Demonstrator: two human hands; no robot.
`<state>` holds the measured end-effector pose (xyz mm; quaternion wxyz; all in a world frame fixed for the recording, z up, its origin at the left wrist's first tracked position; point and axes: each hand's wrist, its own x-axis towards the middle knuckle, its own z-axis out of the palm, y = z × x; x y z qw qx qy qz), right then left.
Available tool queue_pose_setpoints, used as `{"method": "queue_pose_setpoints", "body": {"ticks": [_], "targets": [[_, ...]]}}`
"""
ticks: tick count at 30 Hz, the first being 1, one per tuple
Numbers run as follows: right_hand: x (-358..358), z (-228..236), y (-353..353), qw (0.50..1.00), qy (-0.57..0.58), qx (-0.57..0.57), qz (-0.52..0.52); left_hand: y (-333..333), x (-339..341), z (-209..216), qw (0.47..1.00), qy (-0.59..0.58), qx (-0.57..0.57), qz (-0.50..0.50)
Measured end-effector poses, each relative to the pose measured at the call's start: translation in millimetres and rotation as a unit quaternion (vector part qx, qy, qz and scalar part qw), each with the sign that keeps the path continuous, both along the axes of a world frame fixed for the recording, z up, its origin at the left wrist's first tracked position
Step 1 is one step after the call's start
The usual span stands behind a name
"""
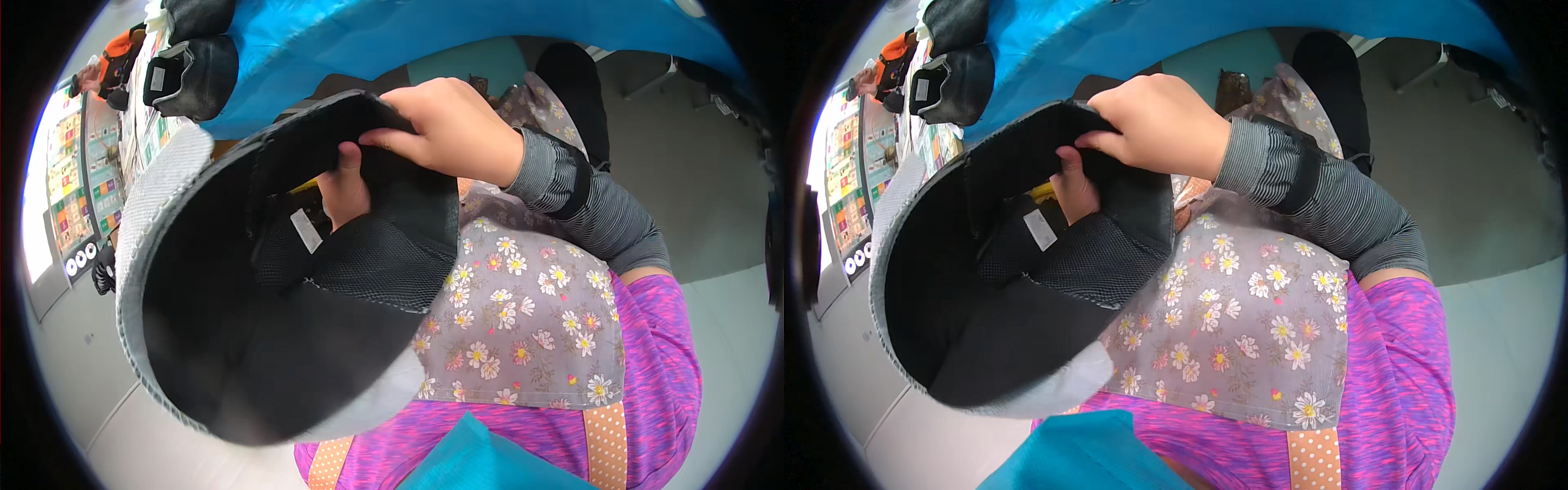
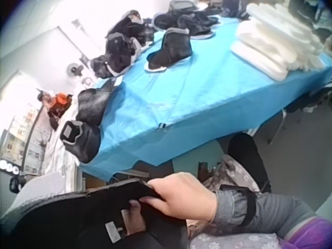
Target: Inserting foam padding into shoe liner components for assembly.
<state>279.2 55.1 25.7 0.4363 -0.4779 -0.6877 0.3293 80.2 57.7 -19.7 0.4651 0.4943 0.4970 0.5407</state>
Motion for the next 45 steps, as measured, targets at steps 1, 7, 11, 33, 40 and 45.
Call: {"method": "queue_pose_setpoints", "body": {"ticks": [1,7,11,33,40,45], "targets": [[1,0,0,0.998,-0.024,0.059,-0.009,-1,3,3,0.996,0.073,-0.026,-0.034],[-5,-10,-5,0.994,0.031,-0.100,-0.043,6,29,19,0.988,0.048,0.086,0.121],[1,-13,-12,0.976,0.010,-0.196,0.099,8,19,28,0.979,0.049,0.101,0.173],[-20,-7,-22,0.997,0.046,0.036,-0.051,-8,15,36,0.979,-0.168,-0.103,0.044],[-12,-8,-19,0.997,0.059,-0.052,-0.015,-14,15,42,0.976,-0.192,-0.103,-0.003],[-21,1,-14,0.985,0.012,0.145,-0.092,-19,14,35,0.979,-0.169,-0.114,0.003]]}}
